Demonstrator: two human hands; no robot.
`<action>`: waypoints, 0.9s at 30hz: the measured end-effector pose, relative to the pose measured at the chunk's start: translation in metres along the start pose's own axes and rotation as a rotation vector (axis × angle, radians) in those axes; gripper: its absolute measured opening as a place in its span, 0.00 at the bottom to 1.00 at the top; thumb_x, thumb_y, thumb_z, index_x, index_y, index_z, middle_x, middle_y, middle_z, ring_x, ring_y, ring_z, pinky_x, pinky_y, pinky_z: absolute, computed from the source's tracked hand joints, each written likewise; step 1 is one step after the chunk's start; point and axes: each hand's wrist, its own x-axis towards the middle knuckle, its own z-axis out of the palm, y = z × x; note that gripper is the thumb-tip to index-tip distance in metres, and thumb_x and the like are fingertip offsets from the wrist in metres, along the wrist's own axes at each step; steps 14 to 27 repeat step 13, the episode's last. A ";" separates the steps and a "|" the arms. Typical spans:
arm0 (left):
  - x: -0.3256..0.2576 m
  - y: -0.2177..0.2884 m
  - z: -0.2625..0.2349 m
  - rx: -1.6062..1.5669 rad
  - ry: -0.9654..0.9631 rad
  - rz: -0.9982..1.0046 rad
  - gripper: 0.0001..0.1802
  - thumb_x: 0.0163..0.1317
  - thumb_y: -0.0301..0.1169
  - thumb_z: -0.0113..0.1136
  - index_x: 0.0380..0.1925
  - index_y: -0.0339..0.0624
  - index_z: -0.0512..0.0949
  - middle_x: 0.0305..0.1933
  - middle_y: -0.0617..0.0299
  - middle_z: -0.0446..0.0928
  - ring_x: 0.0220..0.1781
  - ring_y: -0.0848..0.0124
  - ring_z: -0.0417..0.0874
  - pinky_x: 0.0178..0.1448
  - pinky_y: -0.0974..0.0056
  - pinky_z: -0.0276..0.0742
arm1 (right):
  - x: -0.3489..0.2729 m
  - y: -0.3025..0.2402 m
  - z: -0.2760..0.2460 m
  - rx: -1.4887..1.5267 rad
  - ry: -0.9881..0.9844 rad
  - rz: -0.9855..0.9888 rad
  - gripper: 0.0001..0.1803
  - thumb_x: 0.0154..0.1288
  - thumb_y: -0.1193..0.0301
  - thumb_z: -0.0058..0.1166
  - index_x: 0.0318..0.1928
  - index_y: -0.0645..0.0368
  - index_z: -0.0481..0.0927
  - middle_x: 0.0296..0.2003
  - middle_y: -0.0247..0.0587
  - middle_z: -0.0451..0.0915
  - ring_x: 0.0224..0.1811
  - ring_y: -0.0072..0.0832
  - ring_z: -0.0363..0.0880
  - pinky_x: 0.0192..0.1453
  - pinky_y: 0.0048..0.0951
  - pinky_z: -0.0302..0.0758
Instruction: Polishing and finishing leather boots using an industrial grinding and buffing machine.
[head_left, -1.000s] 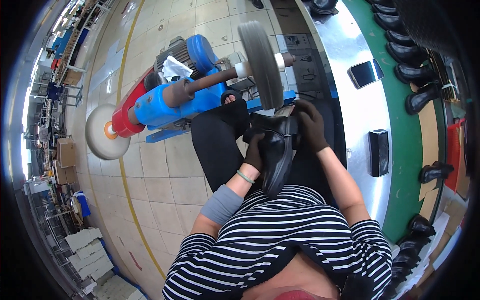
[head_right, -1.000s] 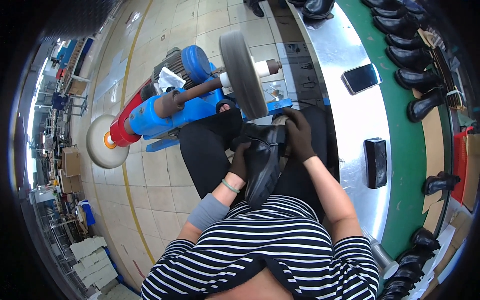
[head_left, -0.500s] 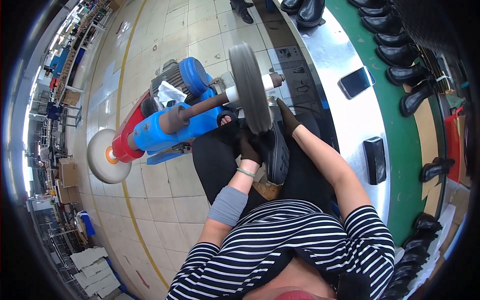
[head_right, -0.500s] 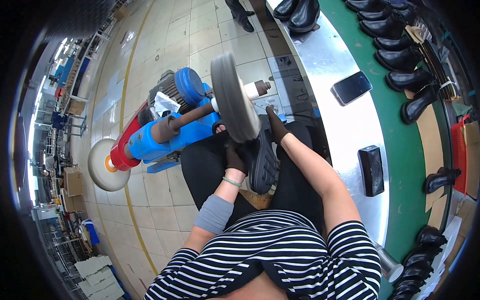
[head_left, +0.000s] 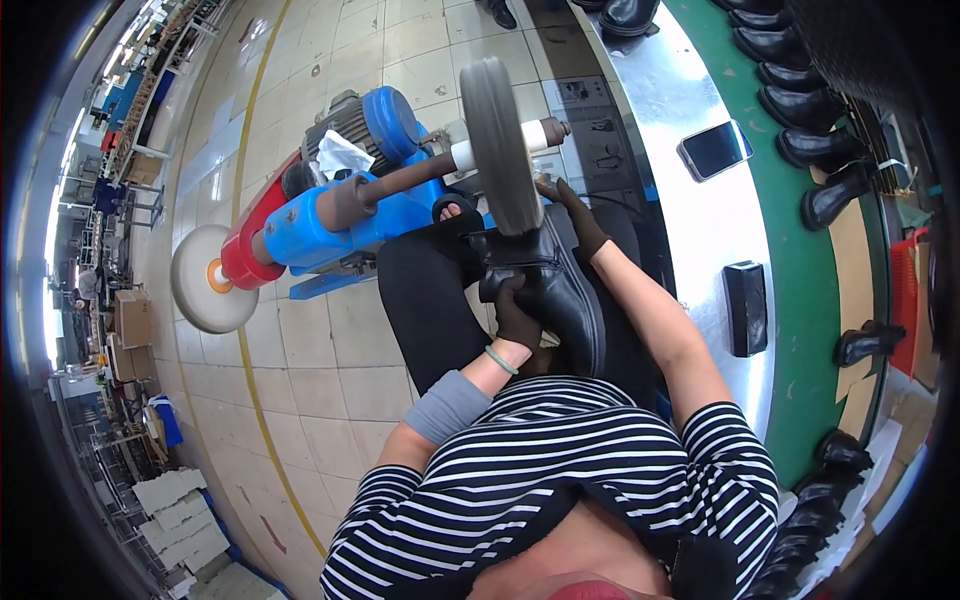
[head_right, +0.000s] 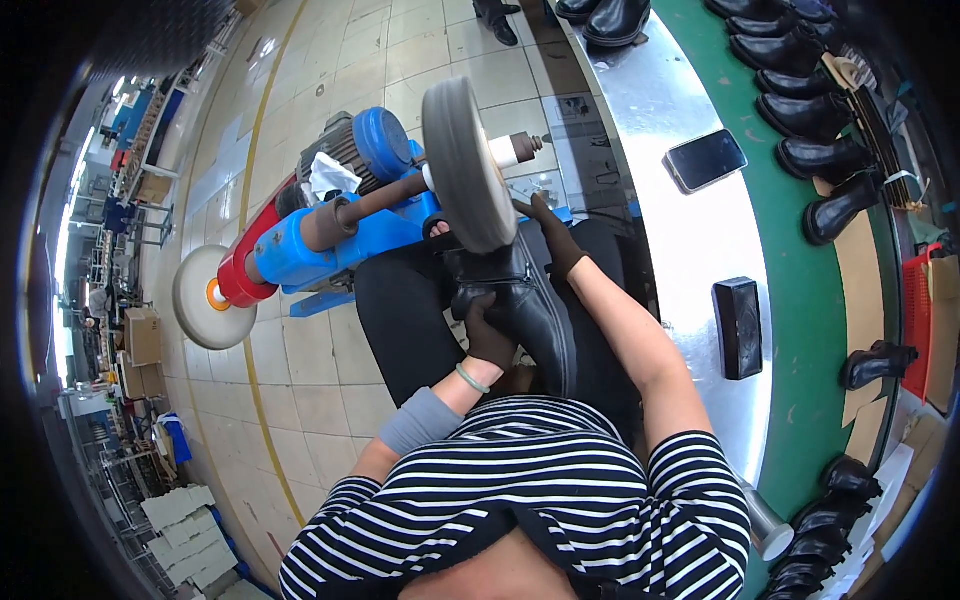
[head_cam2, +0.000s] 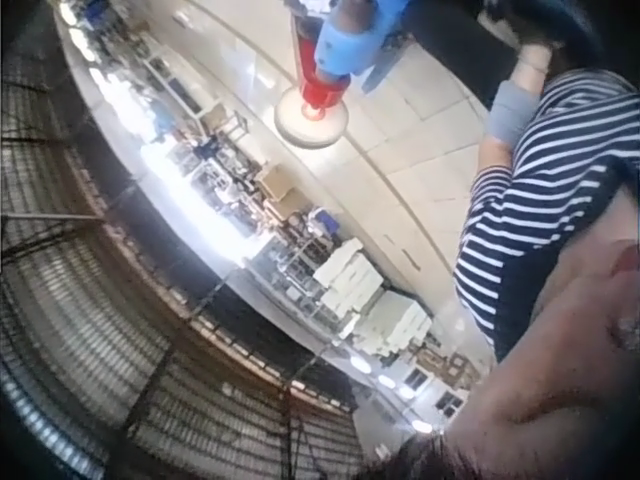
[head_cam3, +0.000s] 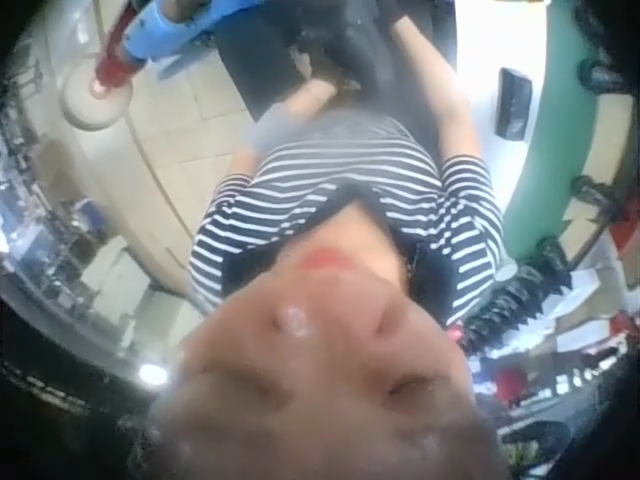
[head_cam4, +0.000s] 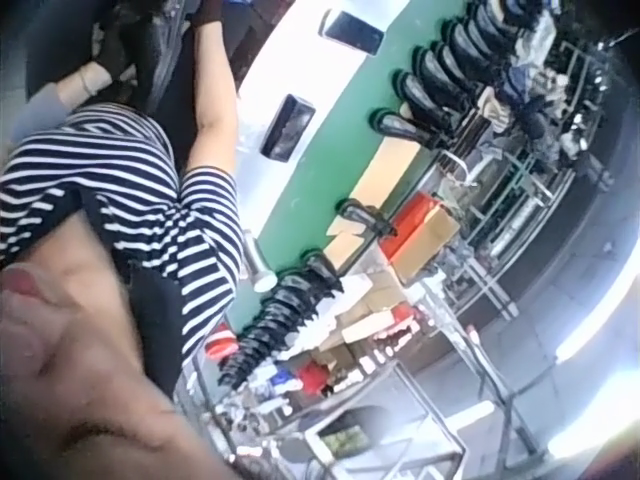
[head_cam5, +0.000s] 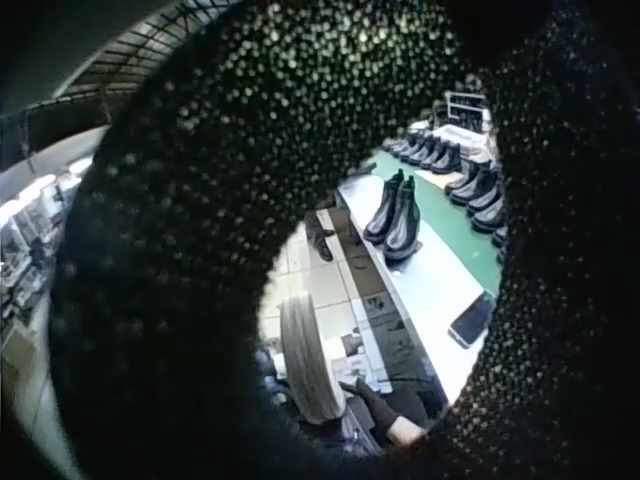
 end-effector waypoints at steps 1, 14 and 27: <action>-0.002 -0.002 0.003 0.006 0.063 -0.003 0.18 0.59 0.40 0.56 0.44 0.41 0.81 0.47 0.55 0.83 0.50 0.59 0.83 0.63 0.53 0.75 | -0.003 0.000 -0.003 0.014 -0.002 -0.042 0.44 0.65 0.31 0.42 0.69 0.49 0.70 0.67 0.47 0.69 0.69 0.37 0.67 0.71 0.42 0.63; 0.047 -0.002 0.052 0.174 0.037 0.004 0.18 0.55 0.33 0.55 0.43 0.36 0.81 0.44 0.51 0.84 0.46 0.56 0.85 0.60 0.54 0.81 | -0.062 -0.007 -0.032 -0.035 0.258 -0.571 0.36 0.59 0.65 0.60 0.69 0.57 0.66 0.65 0.50 0.72 0.64 0.46 0.74 0.69 0.38 0.67; 0.047 -0.002 0.052 0.174 0.037 0.004 0.18 0.55 0.33 0.55 0.43 0.36 0.81 0.44 0.51 0.84 0.46 0.56 0.85 0.60 0.54 0.81 | -0.062 -0.007 -0.032 -0.035 0.258 -0.571 0.36 0.59 0.65 0.60 0.69 0.57 0.66 0.65 0.50 0.72 0.64 0.46 0.74 0.69 0.38 0.67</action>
